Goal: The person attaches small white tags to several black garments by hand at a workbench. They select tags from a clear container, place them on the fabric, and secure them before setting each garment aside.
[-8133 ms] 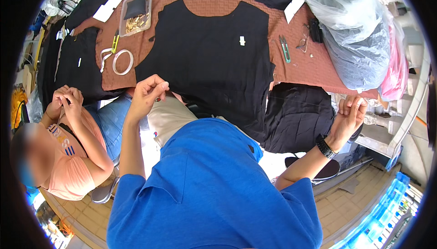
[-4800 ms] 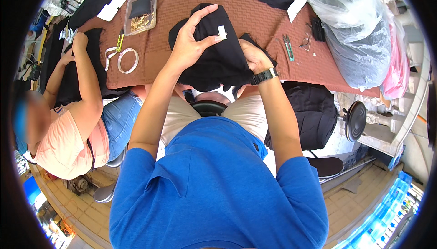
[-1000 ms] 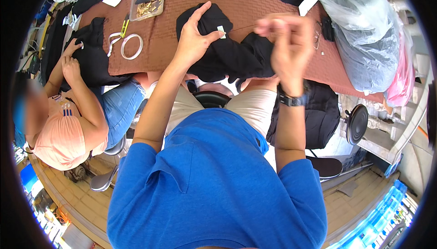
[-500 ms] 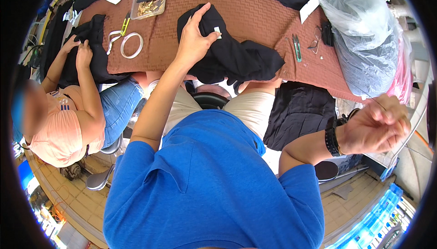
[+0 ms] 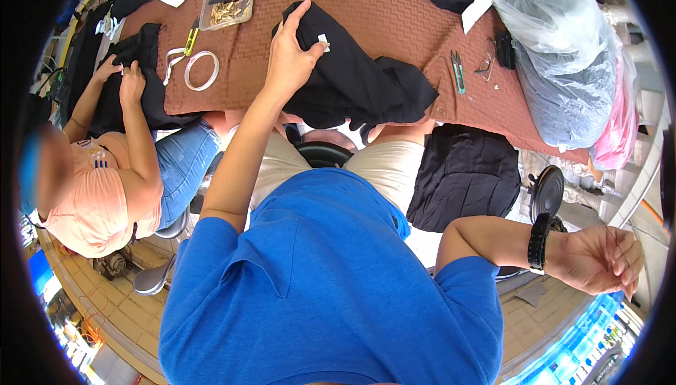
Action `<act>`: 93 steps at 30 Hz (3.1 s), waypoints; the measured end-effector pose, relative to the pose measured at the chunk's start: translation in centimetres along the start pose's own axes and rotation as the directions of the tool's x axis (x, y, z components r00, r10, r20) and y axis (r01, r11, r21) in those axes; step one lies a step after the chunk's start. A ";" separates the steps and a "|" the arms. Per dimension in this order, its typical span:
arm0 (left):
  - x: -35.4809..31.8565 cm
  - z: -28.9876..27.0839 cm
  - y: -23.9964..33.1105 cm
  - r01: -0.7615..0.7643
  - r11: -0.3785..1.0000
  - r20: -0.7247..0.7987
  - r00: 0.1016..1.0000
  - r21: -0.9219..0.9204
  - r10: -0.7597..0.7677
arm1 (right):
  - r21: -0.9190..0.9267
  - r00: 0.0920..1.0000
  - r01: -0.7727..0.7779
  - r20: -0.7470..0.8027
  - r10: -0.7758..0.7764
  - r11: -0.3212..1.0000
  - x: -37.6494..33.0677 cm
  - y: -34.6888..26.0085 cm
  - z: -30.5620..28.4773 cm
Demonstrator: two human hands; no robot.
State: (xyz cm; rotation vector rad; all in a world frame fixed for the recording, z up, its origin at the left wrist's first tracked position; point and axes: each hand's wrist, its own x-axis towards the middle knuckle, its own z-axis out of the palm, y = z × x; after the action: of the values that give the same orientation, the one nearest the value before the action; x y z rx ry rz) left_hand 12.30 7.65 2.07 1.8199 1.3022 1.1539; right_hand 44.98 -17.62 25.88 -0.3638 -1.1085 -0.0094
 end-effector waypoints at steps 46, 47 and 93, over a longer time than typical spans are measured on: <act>-0.8 -1.8 5.6 0.264 0.734 0.281 0.954 -0.625 -0.104 | -0.632 0.613 -0.418 0.333 0.716 0.652 -18.8 17.2 9.9; -0.8 -1.8 5.7 0.262 0.738 0.281 0.954 -0.622 -0.103 | -0.629 0.619 -0.415 0.335 0.711 0.658 -18.8 17.3 9.9; -0.9 -0.9 4.8 0.182 0.842 0.270 0.962 -0.507 -0.045 | -0.263 0.371 -0.874 0.183 0.910 0.409 -21.1 18.7 9.0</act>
State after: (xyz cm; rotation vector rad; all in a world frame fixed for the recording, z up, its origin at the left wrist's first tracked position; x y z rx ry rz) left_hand 13.36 5.19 6.23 1.3988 0.8260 1.0472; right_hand 31.15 -1.06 5.70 -1.1023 -1.0761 1.0216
